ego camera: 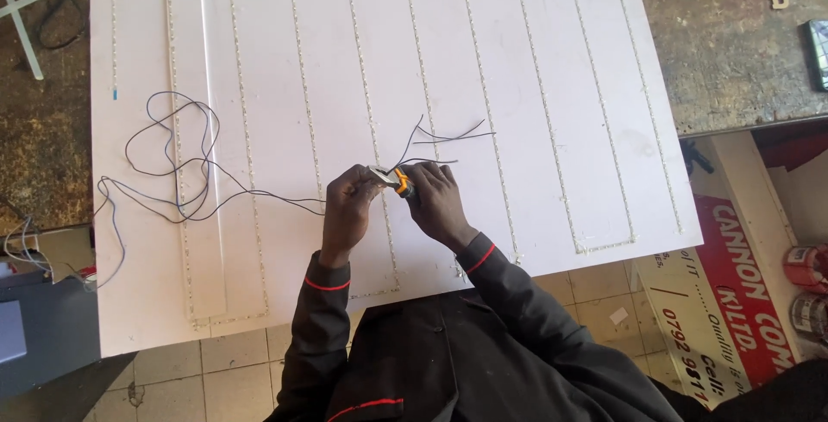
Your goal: Cutting a long wire into multiple short segments using pliers on a workbench.
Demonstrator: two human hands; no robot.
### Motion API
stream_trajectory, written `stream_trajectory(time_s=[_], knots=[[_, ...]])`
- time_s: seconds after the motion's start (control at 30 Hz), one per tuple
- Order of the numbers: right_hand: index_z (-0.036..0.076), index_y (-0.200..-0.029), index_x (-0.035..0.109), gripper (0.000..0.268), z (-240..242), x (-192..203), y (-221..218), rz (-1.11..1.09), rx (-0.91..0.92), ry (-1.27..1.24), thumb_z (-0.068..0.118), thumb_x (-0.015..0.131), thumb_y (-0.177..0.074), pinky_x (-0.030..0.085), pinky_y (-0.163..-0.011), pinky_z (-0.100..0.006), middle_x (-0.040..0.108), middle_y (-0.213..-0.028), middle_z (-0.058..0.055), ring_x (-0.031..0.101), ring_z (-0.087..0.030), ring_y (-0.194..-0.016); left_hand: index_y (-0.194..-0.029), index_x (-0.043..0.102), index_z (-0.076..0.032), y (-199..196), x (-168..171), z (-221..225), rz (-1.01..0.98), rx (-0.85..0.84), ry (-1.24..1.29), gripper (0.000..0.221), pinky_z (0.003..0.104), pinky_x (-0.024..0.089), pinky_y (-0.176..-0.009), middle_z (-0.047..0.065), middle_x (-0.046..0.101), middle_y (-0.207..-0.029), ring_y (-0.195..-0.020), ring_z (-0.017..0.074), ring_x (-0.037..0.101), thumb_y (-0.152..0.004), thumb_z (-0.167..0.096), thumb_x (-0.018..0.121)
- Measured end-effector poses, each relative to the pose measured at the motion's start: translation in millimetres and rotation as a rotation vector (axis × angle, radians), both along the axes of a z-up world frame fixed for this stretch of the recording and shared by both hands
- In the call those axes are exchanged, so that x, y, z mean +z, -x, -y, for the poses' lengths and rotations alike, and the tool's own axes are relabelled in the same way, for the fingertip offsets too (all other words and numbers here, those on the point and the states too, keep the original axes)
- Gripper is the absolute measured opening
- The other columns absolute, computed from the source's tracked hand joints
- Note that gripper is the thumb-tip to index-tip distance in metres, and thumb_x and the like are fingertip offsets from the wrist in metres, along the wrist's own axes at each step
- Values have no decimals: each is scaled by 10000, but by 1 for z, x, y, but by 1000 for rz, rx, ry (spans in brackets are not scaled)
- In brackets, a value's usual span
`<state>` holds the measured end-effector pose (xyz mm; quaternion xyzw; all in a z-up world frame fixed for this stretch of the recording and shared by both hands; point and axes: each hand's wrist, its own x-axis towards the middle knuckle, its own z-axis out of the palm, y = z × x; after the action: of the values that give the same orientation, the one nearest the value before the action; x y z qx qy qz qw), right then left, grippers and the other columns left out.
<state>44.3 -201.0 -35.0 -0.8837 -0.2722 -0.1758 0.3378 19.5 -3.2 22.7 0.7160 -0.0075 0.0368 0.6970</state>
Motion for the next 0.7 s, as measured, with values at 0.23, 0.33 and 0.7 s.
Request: stream_trajectory(time_s=[0.23,0.33,0.7], knots=[[32,-1387,690,352,-24,-7,8,-54,144,-193,-44,697,-1043,632,-952,-585,773,-1223,-244,733,-525,-1210,-857,711,-48,0,-17,-17,-132,-8,115,149,234,331,-548,-54,416,-628,-599,20,377,-976,-57,622],[-28,-1458,629,387,-28,-21,16,-107,151,-194,-36,669,-1074,600,-1039,-616,719,-1412,-303,680,-554,-1336,-836,744,-20,2,-37,-19,-210,-17,194,149,223,296,-513,-25,414,-604,-560,16,386,-918,-52,625],[86,-1686,549,595,-5,-15,-3,21,223,57,175,699,-1118,496,-1170,-550,711,-1317,-142,616,-401,-1461,-906,634,-39,5,-56,-28,-349,-157,671,61,157,193,-486,-36,436,-643,-544,-25,275,-933,-21,686]])
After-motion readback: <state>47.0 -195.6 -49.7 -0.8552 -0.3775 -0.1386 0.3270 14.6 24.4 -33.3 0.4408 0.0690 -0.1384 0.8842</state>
